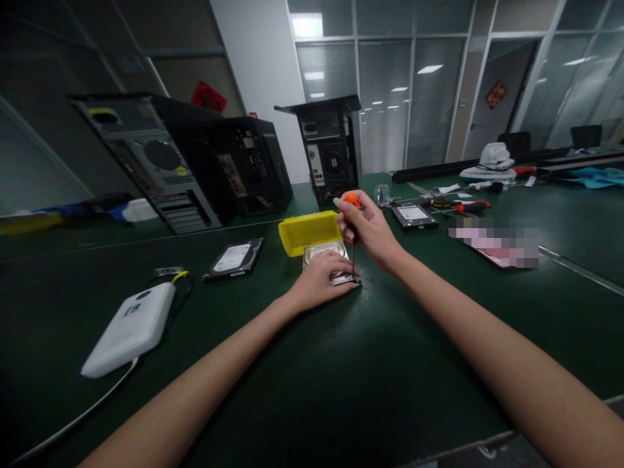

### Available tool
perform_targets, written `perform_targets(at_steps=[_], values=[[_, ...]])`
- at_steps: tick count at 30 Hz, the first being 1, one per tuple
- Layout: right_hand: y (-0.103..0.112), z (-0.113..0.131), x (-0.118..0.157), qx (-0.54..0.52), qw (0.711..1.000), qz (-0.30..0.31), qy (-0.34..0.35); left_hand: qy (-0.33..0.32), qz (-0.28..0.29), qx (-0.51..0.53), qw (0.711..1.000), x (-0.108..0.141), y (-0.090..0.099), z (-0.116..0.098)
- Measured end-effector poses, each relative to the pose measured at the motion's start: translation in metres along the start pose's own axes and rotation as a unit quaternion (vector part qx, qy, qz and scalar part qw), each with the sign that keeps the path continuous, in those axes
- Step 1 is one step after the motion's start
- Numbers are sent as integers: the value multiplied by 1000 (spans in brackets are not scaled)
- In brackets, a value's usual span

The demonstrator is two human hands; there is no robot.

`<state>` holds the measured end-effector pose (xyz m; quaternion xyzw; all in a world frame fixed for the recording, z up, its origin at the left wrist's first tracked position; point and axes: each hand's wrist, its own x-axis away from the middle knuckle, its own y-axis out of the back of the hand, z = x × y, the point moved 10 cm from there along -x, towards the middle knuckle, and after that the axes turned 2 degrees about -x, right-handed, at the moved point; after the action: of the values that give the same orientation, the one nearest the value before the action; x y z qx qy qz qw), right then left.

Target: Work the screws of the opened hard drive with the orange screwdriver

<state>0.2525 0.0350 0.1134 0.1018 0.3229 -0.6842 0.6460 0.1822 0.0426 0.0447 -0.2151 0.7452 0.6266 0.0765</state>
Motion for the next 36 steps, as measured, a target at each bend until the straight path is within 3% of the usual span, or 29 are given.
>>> perform_targets(at_steps=[15, 26, 36], values=[[-13, -1, 3, 7, 999, 13, -29, 1, 2, -1, 1000, 0, 1, -2], [-3, -3, 4, 10, 999, -28, -17, 3, 3, -1, 1000, 1, 0, -1], [-2, -3, 1, 35, 999, -14, -2, 7, 1, 1, 1000, 1, -1, 0]])
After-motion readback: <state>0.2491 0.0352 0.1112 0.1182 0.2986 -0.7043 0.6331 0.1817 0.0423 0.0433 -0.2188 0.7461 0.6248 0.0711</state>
